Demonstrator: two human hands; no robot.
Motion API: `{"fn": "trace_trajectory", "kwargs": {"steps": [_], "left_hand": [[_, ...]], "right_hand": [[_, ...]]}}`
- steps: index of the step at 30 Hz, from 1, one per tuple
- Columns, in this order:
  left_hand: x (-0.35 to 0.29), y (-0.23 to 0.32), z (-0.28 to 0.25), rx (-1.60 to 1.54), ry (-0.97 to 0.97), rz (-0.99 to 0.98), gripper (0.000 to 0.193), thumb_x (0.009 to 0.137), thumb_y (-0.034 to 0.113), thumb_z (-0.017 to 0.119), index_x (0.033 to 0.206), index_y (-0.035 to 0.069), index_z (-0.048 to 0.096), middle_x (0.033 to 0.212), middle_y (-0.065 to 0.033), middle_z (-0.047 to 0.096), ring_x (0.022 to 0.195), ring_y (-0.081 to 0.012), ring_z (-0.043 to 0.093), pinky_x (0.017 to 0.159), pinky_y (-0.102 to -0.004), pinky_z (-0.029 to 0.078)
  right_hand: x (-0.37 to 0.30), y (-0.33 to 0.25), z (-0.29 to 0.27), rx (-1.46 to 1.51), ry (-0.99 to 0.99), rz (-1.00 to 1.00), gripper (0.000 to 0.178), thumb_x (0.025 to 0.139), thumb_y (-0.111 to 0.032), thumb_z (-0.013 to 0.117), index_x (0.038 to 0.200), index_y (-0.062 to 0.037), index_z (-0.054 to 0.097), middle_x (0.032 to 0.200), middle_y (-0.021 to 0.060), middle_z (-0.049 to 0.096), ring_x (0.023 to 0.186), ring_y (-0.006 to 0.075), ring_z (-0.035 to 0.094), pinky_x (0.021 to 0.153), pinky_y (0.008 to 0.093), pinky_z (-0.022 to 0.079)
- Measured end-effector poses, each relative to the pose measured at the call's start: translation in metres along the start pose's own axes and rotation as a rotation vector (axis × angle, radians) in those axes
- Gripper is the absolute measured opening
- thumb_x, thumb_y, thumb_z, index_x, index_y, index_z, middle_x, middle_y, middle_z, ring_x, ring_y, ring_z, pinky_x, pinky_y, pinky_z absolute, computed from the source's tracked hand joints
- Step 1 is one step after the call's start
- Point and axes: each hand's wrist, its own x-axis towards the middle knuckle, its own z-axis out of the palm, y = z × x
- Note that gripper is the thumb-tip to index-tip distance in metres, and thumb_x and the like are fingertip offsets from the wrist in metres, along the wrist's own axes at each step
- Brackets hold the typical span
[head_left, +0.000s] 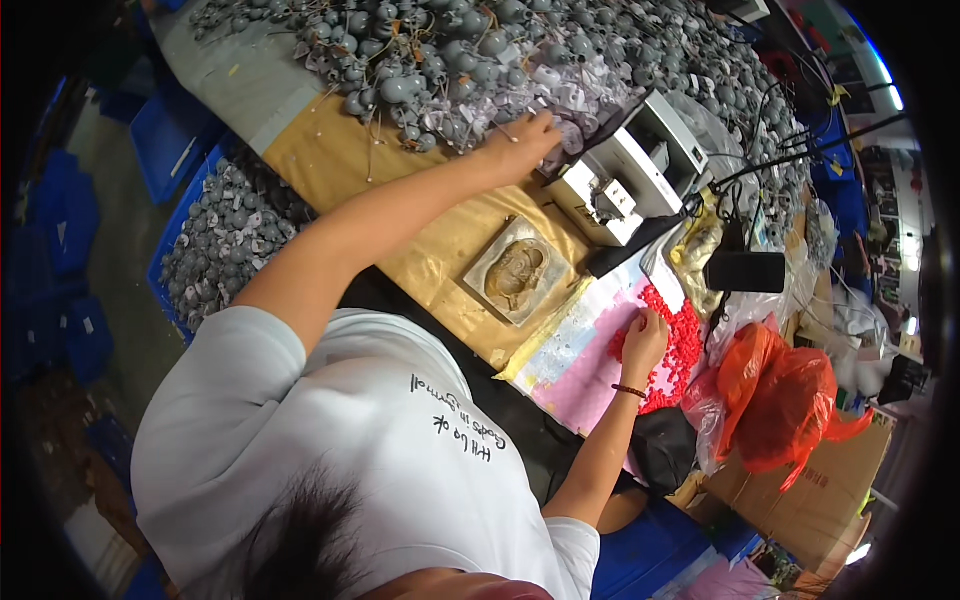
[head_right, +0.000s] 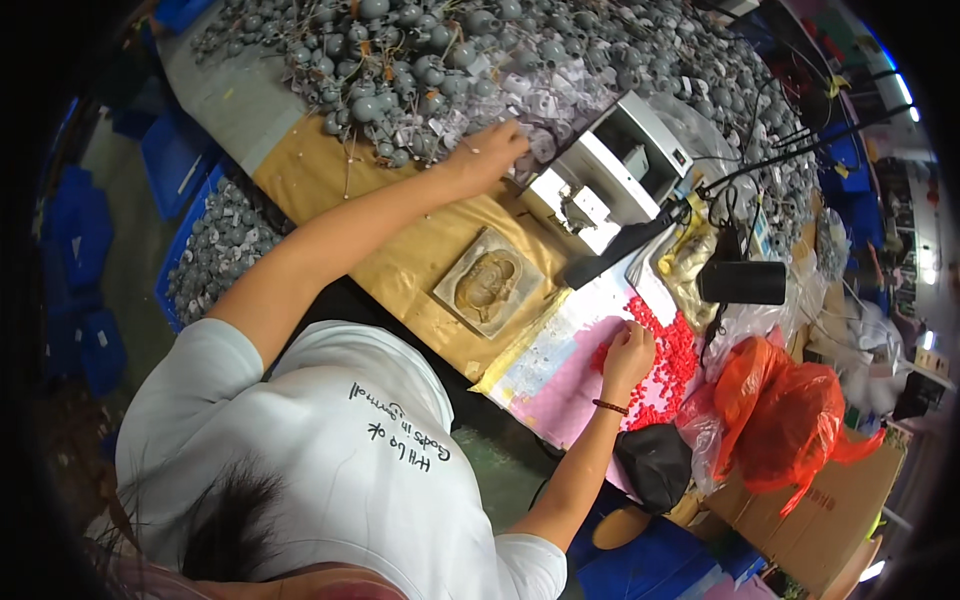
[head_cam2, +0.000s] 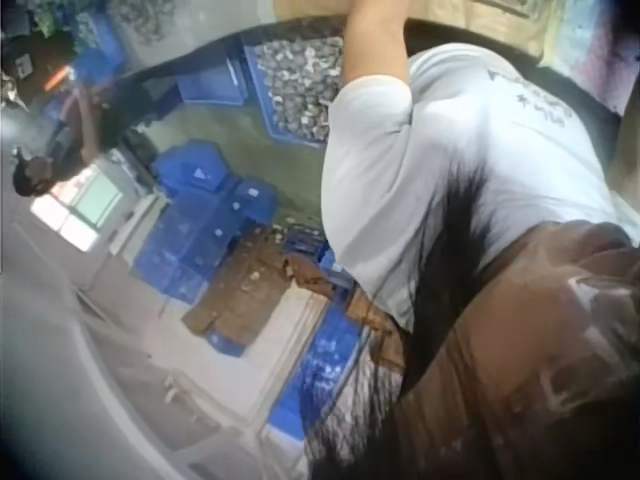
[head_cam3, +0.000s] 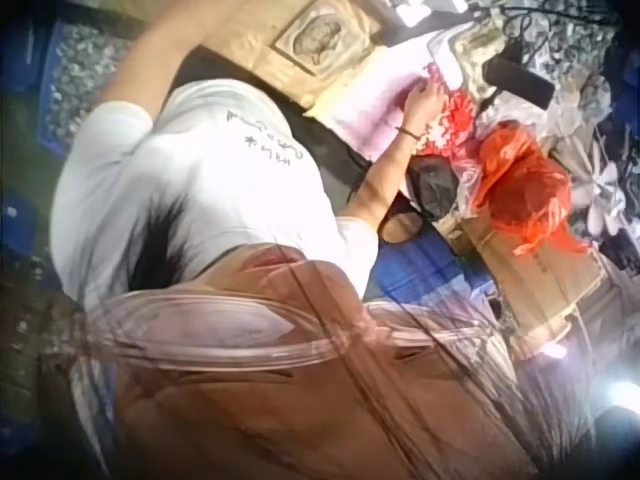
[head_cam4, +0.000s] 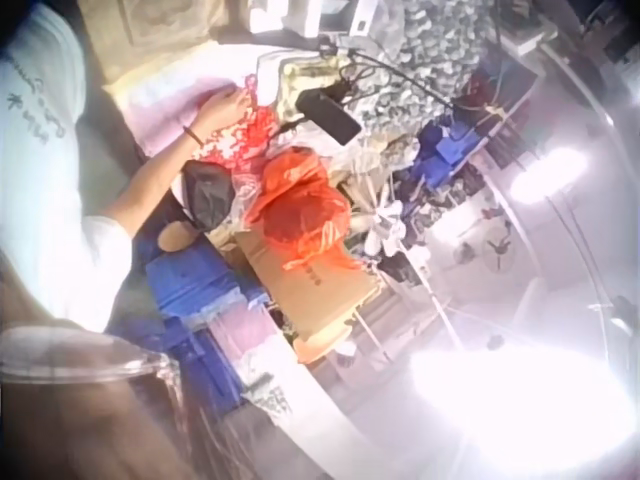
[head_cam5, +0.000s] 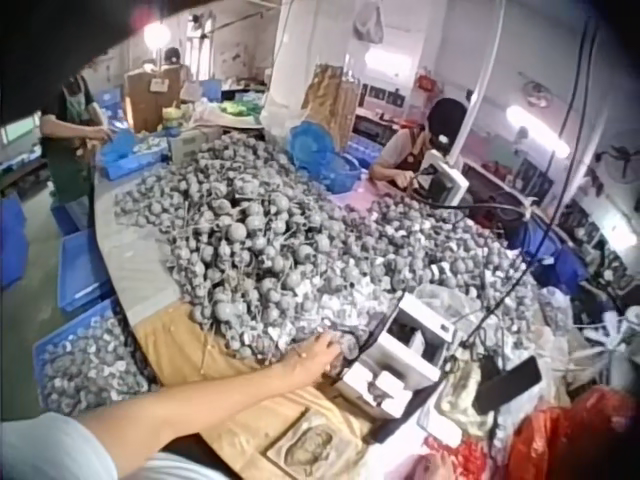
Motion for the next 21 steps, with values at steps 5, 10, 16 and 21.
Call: {"fn": "trace_trajectory", "kwargs": {"steps": [5,10,16,21], "left_hand": [[-0.069,-0.001,-0.019,-0.127,0.043,0.137,0.019,0.083,0.002,0.064,0.102,0.003,0.059,0.100,-0.0136,0.053,0.092,-0.0332,0.059,0.077,-0.0411,0.050],[-0.153,0.003,-0.026,-0.175,-0.089,0.022,0.017,0.086,0.007,0.066,0.102,0.005,0.060,0.098,-0.0128,0.056,0.088,-0.0330,0.061,0.074,-0.0418,0.051],[-0.134,0.003,-0.026,-0.267,-0.069,-0.080,0.016,0.086,0.005,0.068,0.100,0.005,0.062,0.096,-0.0129,0.057,0.090,-0.0331,0.061,0.076,-0.0396,0.050],[-0.102,0.024,-0.041,-0.531,-0.092,-0.153,0.013,0.085,0.011,0.068,0.093,0.004,0.063,0.095,-0.0139,0.059,0.087,-0.0337,0.060,0.077,-0.0419,0.050]], "right_hand": [[-0.005,-0.003,0.002,0.113,0.098,0.006,0.013,0.085,-0.006,0.065,0.096,-0.0027,0.071,0.090,0.0136,0.066,0.079,0.0302,0.063,0.071,0.0394,0.051],[-0.003,-0.024,-0.005,0.492,0.138,0.180,0.013,0.088,-0.005,0.067,0.101,-0.0021,0.070,0.086,0.0069,0.064,0.070,0.0156,0.058,0.063,0.0291,0.048],[-0.009,-0.073,-0.006,1.036,0.013,0.236,0.013,0.093,-0.004,0.067,0.104,0.0013,0.066,0.091,0.0032,0.068,0.080,0.0080,0.063,0.071,0.0213,0.050],[-0.026,-0.122,-0.008,1.165,-0.141,0.214,0.012,0.091,-0.002,0.069,0.102,0.0006,0.066,0.091,0.0027,0.067,0.080,0.0077,0.062,0.072,0.0217,0.050]]}}
